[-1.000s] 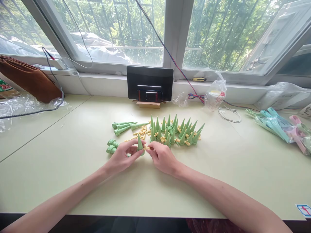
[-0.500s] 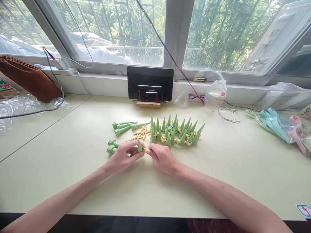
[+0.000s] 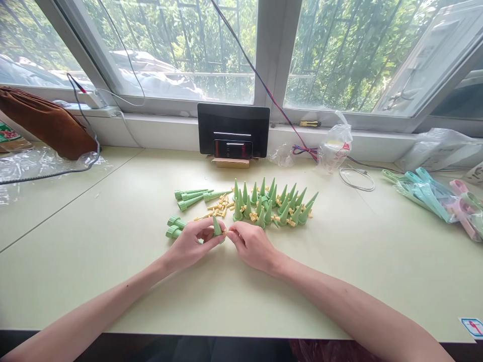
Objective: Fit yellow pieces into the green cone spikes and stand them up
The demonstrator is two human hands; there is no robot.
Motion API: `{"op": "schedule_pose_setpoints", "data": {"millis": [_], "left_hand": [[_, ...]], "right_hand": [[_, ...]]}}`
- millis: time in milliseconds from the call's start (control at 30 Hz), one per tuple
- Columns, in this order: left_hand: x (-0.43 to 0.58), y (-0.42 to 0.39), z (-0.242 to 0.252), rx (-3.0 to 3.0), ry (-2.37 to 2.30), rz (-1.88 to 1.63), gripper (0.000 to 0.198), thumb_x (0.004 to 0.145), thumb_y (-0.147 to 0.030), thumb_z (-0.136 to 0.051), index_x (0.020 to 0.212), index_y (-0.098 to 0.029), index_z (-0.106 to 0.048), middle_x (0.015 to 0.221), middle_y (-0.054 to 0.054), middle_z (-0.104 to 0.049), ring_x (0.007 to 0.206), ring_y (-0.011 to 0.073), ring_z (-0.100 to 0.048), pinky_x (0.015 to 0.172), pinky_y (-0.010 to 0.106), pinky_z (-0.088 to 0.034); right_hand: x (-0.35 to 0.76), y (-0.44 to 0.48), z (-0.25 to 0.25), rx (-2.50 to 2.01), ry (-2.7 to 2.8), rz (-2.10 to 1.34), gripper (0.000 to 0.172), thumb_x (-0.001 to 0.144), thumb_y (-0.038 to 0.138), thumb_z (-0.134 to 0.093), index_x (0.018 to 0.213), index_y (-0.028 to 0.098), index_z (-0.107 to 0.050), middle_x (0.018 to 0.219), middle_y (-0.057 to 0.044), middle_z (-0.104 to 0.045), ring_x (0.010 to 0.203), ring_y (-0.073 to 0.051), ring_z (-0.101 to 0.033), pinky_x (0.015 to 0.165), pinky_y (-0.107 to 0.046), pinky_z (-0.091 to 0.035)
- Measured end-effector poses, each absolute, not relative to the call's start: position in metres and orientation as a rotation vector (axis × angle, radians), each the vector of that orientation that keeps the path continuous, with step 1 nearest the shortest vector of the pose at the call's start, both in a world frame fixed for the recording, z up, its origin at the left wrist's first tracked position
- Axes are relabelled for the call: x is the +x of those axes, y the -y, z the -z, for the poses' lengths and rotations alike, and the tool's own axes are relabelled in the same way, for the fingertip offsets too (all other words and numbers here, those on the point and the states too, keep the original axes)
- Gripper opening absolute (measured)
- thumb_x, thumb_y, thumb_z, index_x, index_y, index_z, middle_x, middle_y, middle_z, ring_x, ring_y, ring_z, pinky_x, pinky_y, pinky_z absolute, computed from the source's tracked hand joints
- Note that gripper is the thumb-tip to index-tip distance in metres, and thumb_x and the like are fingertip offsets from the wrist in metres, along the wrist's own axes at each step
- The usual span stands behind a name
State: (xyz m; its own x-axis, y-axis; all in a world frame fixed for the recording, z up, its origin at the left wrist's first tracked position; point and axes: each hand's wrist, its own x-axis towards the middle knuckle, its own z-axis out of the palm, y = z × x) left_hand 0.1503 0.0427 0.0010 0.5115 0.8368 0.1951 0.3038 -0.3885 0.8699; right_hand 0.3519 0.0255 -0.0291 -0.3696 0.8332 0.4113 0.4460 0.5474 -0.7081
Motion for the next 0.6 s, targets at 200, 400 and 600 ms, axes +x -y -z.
{"op": "schedule_pose_setpoints", "data": {"millis": [200, 400, 600], "left_hand": [[0.1497, -0.0436, 0.0005, 1.924, -0.947, -0.794, 0.007, 0.09, -0.025, -0.06, 0.091, -0.018, -0.063, 0.068, -0.004, -0.046, 0.054, 0.0082, -0.034, 0.05, 0.023, -0.03], [0.1485, -0.0443, 0.0041, 1.949, -0.952, -0.778, 0.007, 0.091, -0.025, -0.06, 0.091, -0.018, -0.062, 0.068, -0.004, -0.046, 0.054, 0.0083, -0.034, 0.05, 0.023, -0.03], [0.1495, -0.0443, 0.0044, 2.001, -0.939, -0.807, 0.007, 0.091, -0.025, -0.061, 0.089, -0.018, -0.062, 0.066, -0.005, -0.043, 0.055, 0.0084, -0.035, 0.051, 0.022, -0.031]], "right_hand": [[0.3513, -0.0253, 0.0299, -1.004, 1.99, -0.65, 0.013, 0.1, 0.024, -0.048, 0.092, 0.019, -0.057, 0.074, 0.0, -0.058, 0.061, -0.013, -0.048, 0.059, -0.024, -0.037], [0.3519, -0.0259, 0.0334, -1.039, 2.022, -0.644, 0.019, 0.1, 0.025, -0.046, 0.083, 0.02, -0.051, 0.07, 0.002, -0.053, 0.059, -0.013, -0.043, 0.057, -0.024, -0.034], [0.3533, -0.0262, 0.033, -1.006, 2.055, -0.626, 0.025, 0.102, 0.027, -0.041, 0.079, 0.02, -0.047, 0.066, 0.003, -0.046, 0.056, -0.012, -0.038, 0.055, -0.024, -0.03]]}}
